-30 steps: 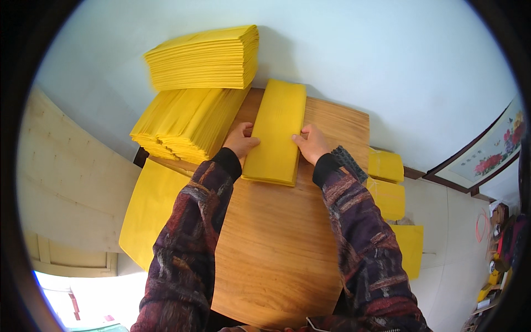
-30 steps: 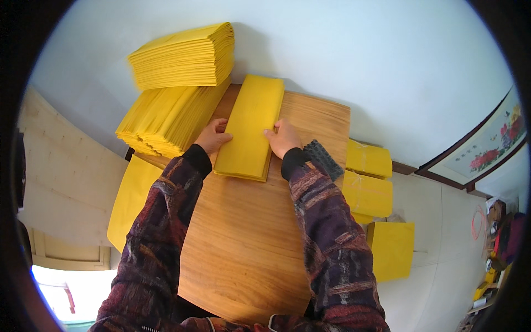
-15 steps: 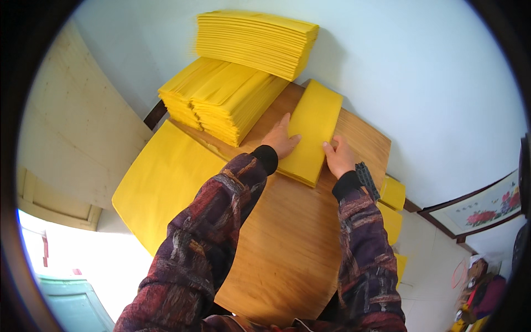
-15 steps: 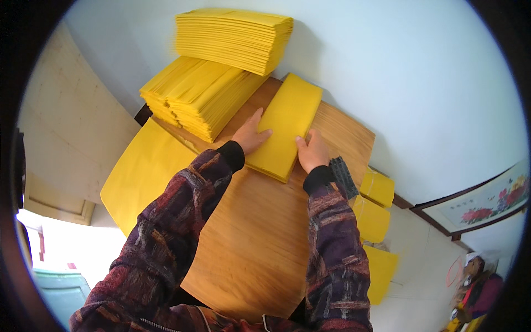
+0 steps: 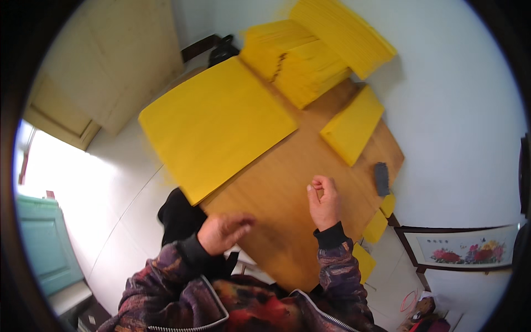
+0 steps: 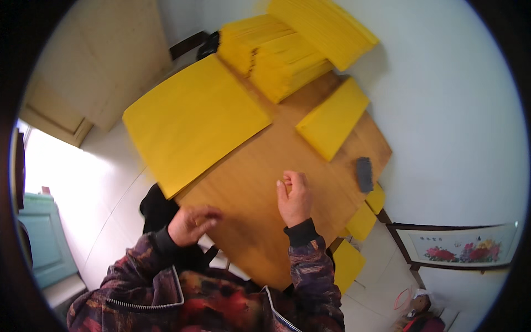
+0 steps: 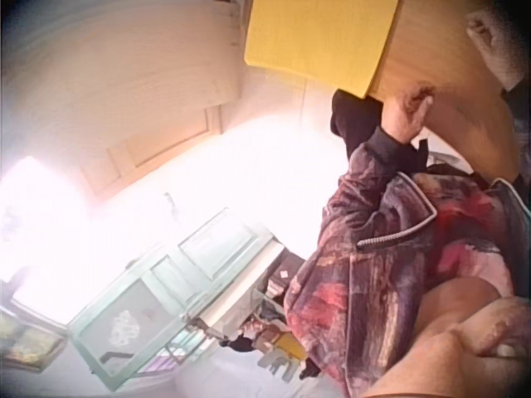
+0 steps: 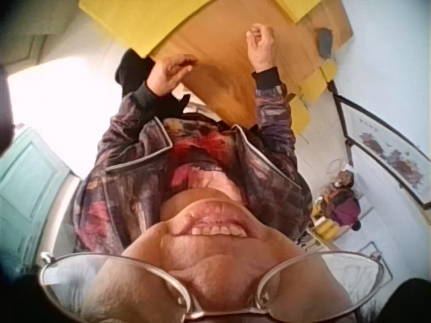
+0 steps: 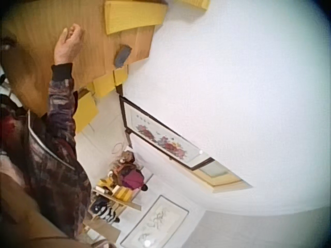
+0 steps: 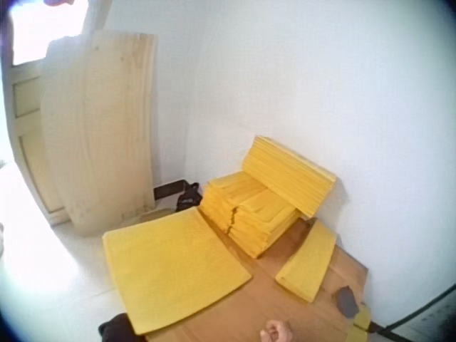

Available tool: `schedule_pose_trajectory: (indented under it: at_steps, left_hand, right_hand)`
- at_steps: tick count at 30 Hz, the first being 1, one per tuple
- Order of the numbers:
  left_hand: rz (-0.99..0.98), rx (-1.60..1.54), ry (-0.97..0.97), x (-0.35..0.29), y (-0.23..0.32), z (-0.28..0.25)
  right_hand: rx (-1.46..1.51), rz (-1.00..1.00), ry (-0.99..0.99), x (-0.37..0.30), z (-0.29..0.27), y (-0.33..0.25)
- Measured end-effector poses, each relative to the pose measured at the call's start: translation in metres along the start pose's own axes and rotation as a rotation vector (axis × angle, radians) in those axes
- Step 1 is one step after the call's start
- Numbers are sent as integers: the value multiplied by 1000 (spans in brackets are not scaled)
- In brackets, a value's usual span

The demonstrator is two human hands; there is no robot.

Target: The person folds yellow paper sheets on a wooden table, repeatedly folding each sheet in half and stacking the finished pieces. The person handles the sheets one at a time, aligning edges and pressing the folds before placing them into a growing stack.

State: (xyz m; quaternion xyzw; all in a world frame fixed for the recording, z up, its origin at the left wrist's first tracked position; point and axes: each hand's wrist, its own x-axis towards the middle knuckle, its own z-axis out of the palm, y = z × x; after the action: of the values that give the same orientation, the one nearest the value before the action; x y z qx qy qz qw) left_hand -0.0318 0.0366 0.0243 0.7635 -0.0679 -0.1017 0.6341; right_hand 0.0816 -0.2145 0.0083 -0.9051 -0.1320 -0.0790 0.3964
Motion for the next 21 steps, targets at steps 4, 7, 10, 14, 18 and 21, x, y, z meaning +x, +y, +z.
schedule_pose_trajectory:
  at_steps: [4, 7, 10, 14, 18, 21]
  left_hand:
    - [60, 140, 465, -40, -24, -44]
    - [-34, -175, 683, -53, -46, -66]
    - [-149, -666, 670, -63, -62, -74]
    - [-109, -795, 607, -60, -74, -69]
    - [22, -824, 572, -42, -85, -75]
    - [10, -763, 544, -33, -90, -81]
  right_hand:
    - [-31, -245, -205, -20, 53, -66]
    - [5, -380, -293, -24, 88, -105]
    - [-10, -511, -366, -20, 114, -131]
    - [-93, -687, -458, -9, 135, -147]
    - [-276, -646, -591, 3, 141, -145]
    - [-238, -634, -603, 8, 140, -142]
